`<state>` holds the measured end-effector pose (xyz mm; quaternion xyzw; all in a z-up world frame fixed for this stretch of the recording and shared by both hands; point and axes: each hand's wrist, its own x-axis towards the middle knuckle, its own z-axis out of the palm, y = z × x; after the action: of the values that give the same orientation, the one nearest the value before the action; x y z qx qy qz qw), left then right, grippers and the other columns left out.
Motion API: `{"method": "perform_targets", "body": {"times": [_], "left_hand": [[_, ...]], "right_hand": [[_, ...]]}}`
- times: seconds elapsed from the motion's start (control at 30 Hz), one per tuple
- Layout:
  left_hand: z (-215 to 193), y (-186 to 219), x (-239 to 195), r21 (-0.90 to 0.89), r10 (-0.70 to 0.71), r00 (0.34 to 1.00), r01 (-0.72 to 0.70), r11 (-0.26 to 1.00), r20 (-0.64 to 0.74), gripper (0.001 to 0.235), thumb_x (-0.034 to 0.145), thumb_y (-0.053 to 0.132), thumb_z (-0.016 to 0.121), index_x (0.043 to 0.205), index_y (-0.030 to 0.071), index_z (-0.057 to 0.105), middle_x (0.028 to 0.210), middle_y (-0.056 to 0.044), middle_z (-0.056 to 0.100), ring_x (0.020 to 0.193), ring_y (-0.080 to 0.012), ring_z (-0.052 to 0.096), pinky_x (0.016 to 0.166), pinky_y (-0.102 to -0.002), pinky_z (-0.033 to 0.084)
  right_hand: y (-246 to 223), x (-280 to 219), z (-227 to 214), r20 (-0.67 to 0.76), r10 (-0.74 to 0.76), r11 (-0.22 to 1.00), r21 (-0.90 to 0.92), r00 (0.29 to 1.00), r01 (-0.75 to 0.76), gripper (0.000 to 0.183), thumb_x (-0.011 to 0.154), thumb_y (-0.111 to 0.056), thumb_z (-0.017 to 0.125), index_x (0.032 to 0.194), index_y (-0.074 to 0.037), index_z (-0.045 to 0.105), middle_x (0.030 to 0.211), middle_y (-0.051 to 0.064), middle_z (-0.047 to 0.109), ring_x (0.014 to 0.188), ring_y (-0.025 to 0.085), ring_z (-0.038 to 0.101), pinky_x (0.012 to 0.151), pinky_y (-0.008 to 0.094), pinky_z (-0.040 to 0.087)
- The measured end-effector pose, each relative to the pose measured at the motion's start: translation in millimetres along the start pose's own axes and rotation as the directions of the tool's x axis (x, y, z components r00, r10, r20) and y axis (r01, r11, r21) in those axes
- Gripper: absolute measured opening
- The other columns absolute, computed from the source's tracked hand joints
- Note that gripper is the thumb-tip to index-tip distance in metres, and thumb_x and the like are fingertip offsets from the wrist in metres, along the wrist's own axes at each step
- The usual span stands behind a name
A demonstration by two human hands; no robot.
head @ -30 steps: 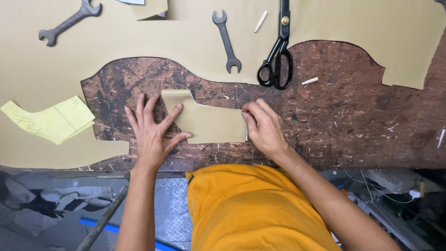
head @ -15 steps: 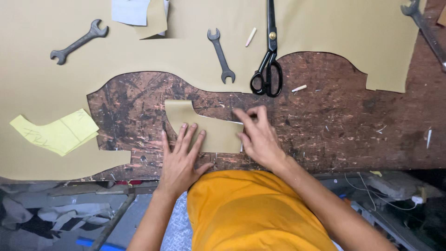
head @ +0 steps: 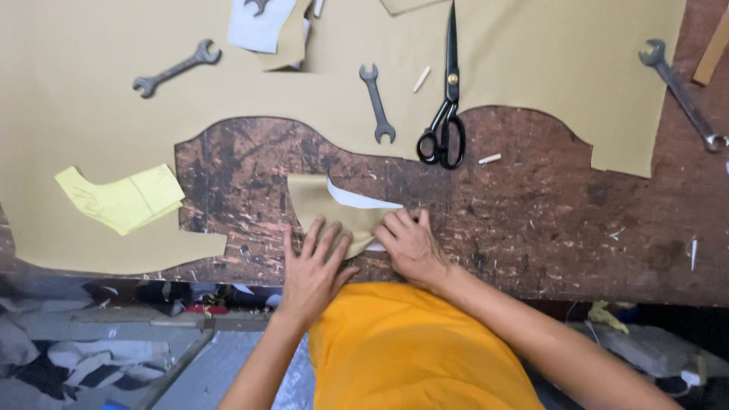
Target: The person uses shears to cut a yellow paper template and a white paper pattern on a workbench. They align the pieces, trim edges, and separate the cut shapes.
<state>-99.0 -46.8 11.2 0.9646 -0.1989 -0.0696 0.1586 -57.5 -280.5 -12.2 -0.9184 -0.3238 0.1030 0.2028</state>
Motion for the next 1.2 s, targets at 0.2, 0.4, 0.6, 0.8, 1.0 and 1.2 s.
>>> {"method": "perform_targets", "body": {"times": [0.2,0.4,0.6,0.8,1.0,1.2], "left_hand": [[8,-4,-10,0.038,0.016,0.998,-0.013,0.999,-0.069,0.052,0.087,0.027,0.069,0.137,0.014,0.06,0.146,-0.005,0.053,0.144,-0.0281,0.039,0.115,-0.069,0.022],[9,-28,7,0.079,0.115,0.988,-0.107,0.991,-0.099,0.044,0.086,0.016,0.07,0.13,0.016,0.063,0.138,0.0,0.063,0.137,-0.0219,0.051,0.117,-0.053,0.029],[-48,-15,26,-0.374,-0.042,0.98,0.112,0.921,0.192,0.076,0.077,0.047,0.089,0.135,0.005,0.063,0.125,-0.007,0.065,0.127,-0.0208,0.056,0.121,-0.057,0.027],[-92,15,21,-0.688,-0.331,0.834,0.551,0.472,0.441,0.041,0.081,0.032,0.076,0.113,0.005,0.076,0.096,-0.009,0.082,0.088,-0.0214,0.074,0.078,-0.036,0.059],[-46,-5,61,-0.651,-0.433,0.853,0.508,0.565,0.291,0.037,0.087,0.031,0.075,0.11,0.001,0.075,0.096,-0.018,0.079,0.086,-0.0261,0.076,0.078,-0.04,0.058],[-17,-17,80,-0.465,-0.519,0.807,0.588,0.662,0.281,0.043,0.091,0.039,0.077,0.112,0.002,0.074,0.1,-0.024,0.075,0.093,-0.0351,0.074,0.083,-0.046,0.056]], "right_hand": [[-6,-15,-15,-0.132,-0.184,0.981,0.039,0.974,0.19,0.047,0.08,-0.029,0.07,0.121,-0.006,0.062,0.111,0.01,0.056,0.109,0.028,0.052,0.088,0.06,0.036],[6,-10,4,-0.132,-0.244,0.965,-0.134,0.961,0.227,0.032,0.094,-0.017,0.063,0.125,-0.005,0.061,0.107,0.008,0.056,0.106,0.025,0.056,0.093,0.055,0.04],[-4,12,-33,0.377,0.303,0.702,0.532,0.875,-0.472,0.022,0.108,-0.024,0.048,0.109,-0.005,0.06,0.103,0.006,0.058,0.095,0.021,0.058,0.085,0.04,0.051],[6,-11,-114,0.392,0.141,0.242,0.877,0.909,-0.415,0.038,0.101,-0.035,0.054,0.129,-0.01,0.062,0.118,0.003,0.068,0.106,0.014,0.062,0.09,0.033,0.054],[7,13,-89,0.443,0.46,0.411,0.662,0.77,-0.627,0.053,0.081,-0.022,0.072,0.13,-0.01,0.056,0.113,0.003,0.065,0.072,0.016,0.071,0.064,0.031,0.062],[20,9,-41,0.407,0.648,0.484,0.432,0.643,-0.761,0.038,0.094,-0.024,0.067,0.128,-0.009,0.061,0.117,0.01,0.063,0.081,0.021,0.068,0.07,0.04,0.06]]}}
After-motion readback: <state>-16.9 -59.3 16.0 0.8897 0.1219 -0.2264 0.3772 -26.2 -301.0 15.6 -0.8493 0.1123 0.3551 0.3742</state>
